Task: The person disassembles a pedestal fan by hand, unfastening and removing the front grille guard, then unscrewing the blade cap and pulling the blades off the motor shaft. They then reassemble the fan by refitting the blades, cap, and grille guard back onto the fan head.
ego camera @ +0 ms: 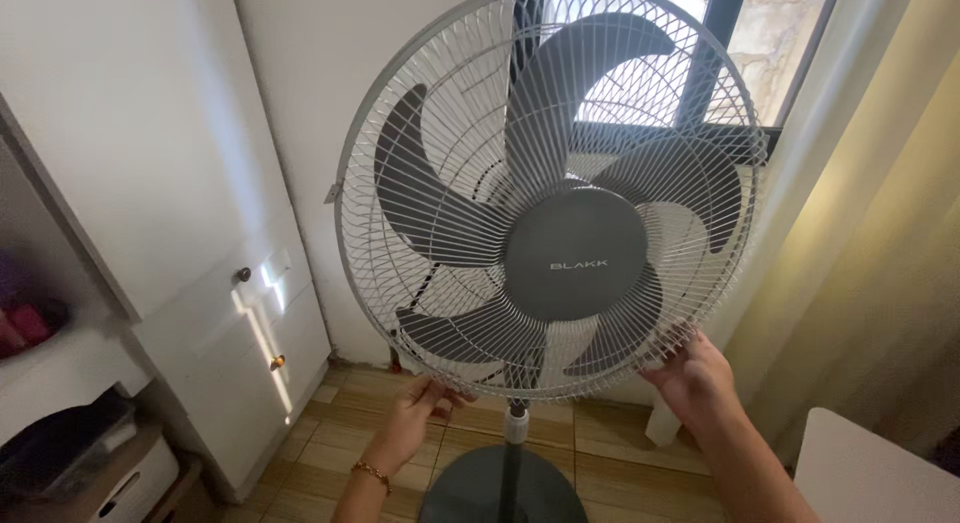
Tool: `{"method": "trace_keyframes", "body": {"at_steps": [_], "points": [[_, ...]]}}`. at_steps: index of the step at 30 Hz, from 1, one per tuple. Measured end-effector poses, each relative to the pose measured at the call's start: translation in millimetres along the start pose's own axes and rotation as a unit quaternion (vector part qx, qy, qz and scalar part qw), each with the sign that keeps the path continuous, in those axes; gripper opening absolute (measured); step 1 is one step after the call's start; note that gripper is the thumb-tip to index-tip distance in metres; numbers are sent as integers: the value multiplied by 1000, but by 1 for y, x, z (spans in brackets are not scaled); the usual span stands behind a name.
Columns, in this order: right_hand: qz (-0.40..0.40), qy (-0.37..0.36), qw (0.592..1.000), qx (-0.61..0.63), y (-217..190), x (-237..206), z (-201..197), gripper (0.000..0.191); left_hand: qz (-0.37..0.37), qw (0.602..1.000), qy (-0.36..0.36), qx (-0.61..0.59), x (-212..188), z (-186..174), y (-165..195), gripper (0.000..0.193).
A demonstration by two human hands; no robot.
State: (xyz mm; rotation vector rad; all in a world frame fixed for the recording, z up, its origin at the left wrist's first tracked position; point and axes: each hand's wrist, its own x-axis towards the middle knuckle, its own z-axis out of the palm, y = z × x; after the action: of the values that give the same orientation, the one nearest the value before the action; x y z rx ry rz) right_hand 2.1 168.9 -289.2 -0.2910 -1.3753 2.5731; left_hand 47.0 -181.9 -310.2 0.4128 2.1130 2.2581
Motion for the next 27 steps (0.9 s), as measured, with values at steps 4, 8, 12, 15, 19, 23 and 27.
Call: {"method": "trace_keyframes", "body": {"at_steps": [4, 8, 12, 15, 19, 23, 27], "points": [[4, -18, 1000, 18, 2, -1, 2, 39, 16, 1000, -14, 18, 0, -5, -3, 48], [-7, -87, 995, 52, 6, 8, -4, 38, -1, 998, -6, 69, -1, -8, -4, 49], [2, -54, 998, 36, 11, 11, -7, 38, 2, 999, -9, 37, -2, -9, -8, 46], [6, -40, 998, 38, 13, 11, -4, 37, -2, 999, -5, 35, -1, -11, -11, 46], [9, -9, 999, 29, 15, 11, 1, 40, 5, 1000, -13, 26, 2, -12, -17, 42], [13, -22, 999, 46, 15, 10, 3, 42, 10, 1000, -13, 3, 3, -10, -20, 40], [12, -13, 999, 36, 15, 6, 3, 42, 9, 999, -22, -28, 3, -10, -21, 39]]}}
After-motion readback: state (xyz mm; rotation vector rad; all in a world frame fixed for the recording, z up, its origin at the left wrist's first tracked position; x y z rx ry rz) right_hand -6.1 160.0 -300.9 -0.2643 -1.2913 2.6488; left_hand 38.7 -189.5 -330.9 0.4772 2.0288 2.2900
